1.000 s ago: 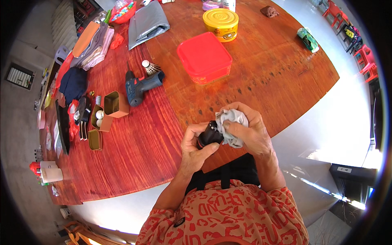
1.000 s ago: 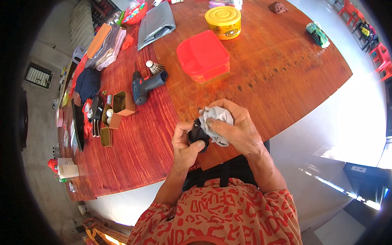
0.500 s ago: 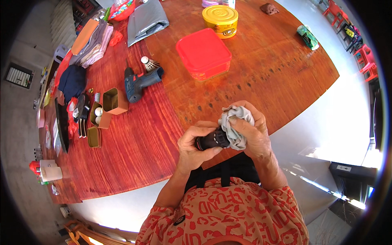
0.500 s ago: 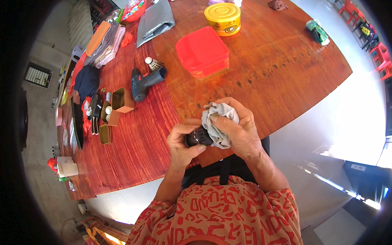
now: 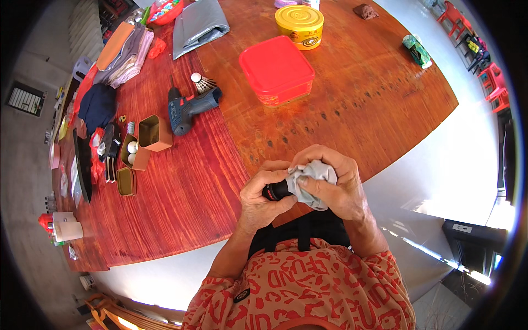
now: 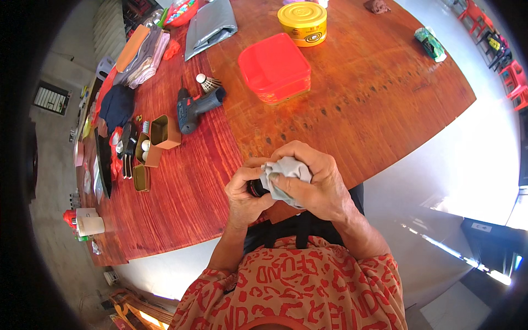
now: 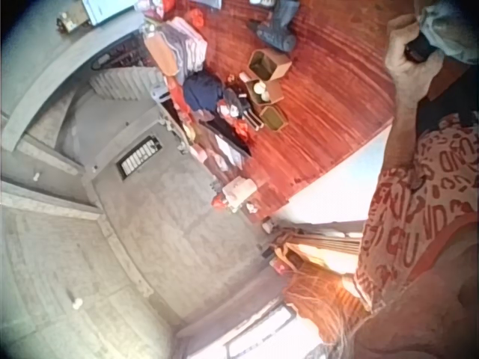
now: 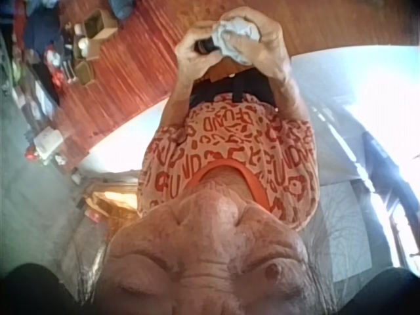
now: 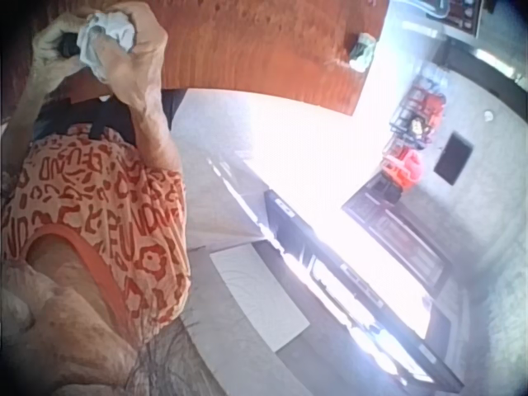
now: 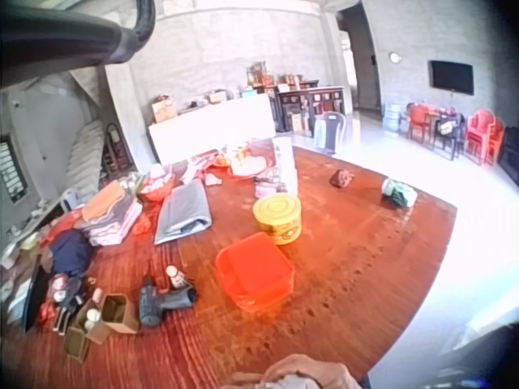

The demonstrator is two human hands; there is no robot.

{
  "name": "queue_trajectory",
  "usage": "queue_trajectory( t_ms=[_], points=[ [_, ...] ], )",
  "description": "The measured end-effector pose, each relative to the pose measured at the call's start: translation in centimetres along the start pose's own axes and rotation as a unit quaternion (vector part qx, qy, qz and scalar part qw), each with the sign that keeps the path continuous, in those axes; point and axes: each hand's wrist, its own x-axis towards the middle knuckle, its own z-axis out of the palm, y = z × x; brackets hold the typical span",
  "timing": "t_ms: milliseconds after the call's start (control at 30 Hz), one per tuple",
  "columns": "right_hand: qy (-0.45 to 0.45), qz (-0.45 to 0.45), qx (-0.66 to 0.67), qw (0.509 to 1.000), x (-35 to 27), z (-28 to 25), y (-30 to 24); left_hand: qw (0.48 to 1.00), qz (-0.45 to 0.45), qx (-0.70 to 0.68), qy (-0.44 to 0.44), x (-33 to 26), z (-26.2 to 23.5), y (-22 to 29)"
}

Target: The person wipes a cordless drill with a cloth, cleaning the body and chuck. They then wipe a shuttlecock and a small black object, placing each item back on the table after cleaning.

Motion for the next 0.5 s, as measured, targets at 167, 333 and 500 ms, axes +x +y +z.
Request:
queue_trajectory(
  t_ms=[167,333,500],
  points=[
    [0.108,0.041,0.108,0.987,1.2,1.1,0.0,1.000,0.016,0.021,-0.009,0.2,0.3,0.2],
    [0.165,-0.008,0.070,0.984,1.1,2.2,1.5,0.990,-0.104,-0.049,0.084,-0.1,1.2,0.0],
    [0.155,-0.164,-0.134,0.965,0.2,3.9,4.2,0.934,-0.170,-0.273,0.155,0.2,1.4,-0.1]
  ],
)
